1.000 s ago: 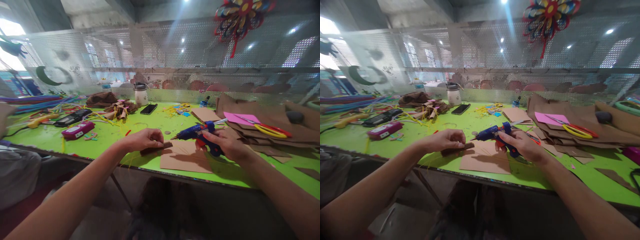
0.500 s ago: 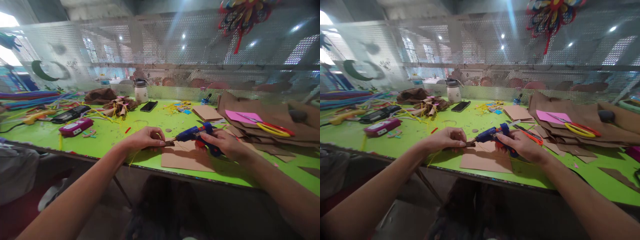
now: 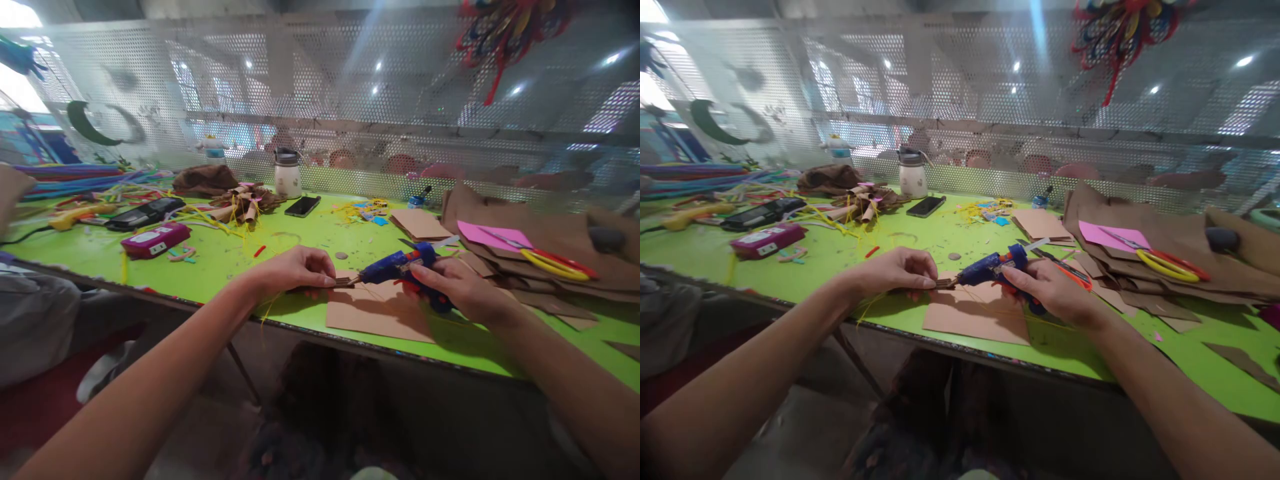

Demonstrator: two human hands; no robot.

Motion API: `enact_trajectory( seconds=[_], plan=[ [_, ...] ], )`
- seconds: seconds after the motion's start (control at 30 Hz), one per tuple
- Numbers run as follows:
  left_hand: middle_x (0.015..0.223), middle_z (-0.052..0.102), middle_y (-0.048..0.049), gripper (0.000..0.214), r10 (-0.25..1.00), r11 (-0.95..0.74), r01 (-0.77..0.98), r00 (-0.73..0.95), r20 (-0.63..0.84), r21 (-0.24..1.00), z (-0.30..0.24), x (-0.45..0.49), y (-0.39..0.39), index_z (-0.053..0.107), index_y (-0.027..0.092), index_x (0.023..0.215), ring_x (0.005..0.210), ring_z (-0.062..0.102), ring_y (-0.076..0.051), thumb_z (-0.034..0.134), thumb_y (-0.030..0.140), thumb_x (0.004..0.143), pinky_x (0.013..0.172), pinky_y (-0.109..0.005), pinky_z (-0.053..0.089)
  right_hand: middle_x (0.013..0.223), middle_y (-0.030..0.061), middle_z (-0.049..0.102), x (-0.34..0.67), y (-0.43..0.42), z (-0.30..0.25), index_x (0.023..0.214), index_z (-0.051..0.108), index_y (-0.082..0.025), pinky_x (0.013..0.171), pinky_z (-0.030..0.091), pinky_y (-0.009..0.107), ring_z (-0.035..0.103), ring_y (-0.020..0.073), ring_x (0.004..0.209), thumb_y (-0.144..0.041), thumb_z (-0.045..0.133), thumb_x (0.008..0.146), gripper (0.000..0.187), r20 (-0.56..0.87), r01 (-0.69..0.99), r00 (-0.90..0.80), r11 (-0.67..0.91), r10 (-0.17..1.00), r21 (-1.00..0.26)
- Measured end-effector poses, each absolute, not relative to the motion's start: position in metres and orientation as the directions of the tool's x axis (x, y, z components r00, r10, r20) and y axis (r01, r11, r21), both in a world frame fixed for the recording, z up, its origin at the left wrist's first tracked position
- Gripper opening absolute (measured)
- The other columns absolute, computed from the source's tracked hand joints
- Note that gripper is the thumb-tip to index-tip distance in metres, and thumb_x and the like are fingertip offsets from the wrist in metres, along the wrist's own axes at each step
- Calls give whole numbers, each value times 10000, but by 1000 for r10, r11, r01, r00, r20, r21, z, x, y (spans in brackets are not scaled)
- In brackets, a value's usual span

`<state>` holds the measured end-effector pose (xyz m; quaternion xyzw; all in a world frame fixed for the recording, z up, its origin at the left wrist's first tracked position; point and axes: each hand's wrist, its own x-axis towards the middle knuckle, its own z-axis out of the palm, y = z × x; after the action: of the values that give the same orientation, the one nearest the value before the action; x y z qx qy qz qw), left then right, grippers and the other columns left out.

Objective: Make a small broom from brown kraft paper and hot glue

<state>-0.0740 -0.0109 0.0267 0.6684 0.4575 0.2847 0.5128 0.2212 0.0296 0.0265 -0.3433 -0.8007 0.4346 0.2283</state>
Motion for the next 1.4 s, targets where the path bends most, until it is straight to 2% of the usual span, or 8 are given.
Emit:
enact_trajectory(
  seconds=[0.27, 0.7, 1.07, 1.4],
  plan=[
    [642, 636, -2, 267, 899, -66, 327, 430, -86, 943, 25, -73, -11, 624, 130, 852, 534, 582, -95, 742, 331, 722, 520, -201, 444, 599, 37, 550, 217, 28, 28, 634, 606, -155, 487, 321, 266, 448, 112, 518, -641, 475, 837, 542, 94, 357, -645, 407, 759, -841],
    [674, 674, -14, 264, 896, -61, 351, 431, -104, 934, 26, -73, -10, 626, 134, 852, 536, 584, -88, 733, 342, 730, 527, -190, 452, 626, 39, 570, 220, 30, 27, 668, 613, -138, 482, 307, 253, 462, 107, 536, -612, 464, 859, 532, 98, 389, -629, 421, 771, -819],
    [640, 644, 4, 252, 908, -49, 336, 407, -98, 941, 25, -75, -11, 627, 129, 848, 514, 575, -80, 737, 325, 733, 513, -184, 453, 603, 47, 557, 222, 32, 26, 657, 633, -131, 462, 295, 255, 446, 110, 521, -647, 478, 831, 566, 95, 410, -630, 434, 771, -802],
    [694, 667, -16, 256, 905, -59, 319, 417, -84, 946, 24, -75, -11, 626, 124, 839, 538, 589, -82, 736, 332, 738, 525, -191, 469, 556, 26, 518, 224, 31, 28, 608, 607, -147, 447, 261, 263, 408, 107, 488, -646, 497, 822, 553, 82, 403, -640, 425, 764, -810]
  ],
)
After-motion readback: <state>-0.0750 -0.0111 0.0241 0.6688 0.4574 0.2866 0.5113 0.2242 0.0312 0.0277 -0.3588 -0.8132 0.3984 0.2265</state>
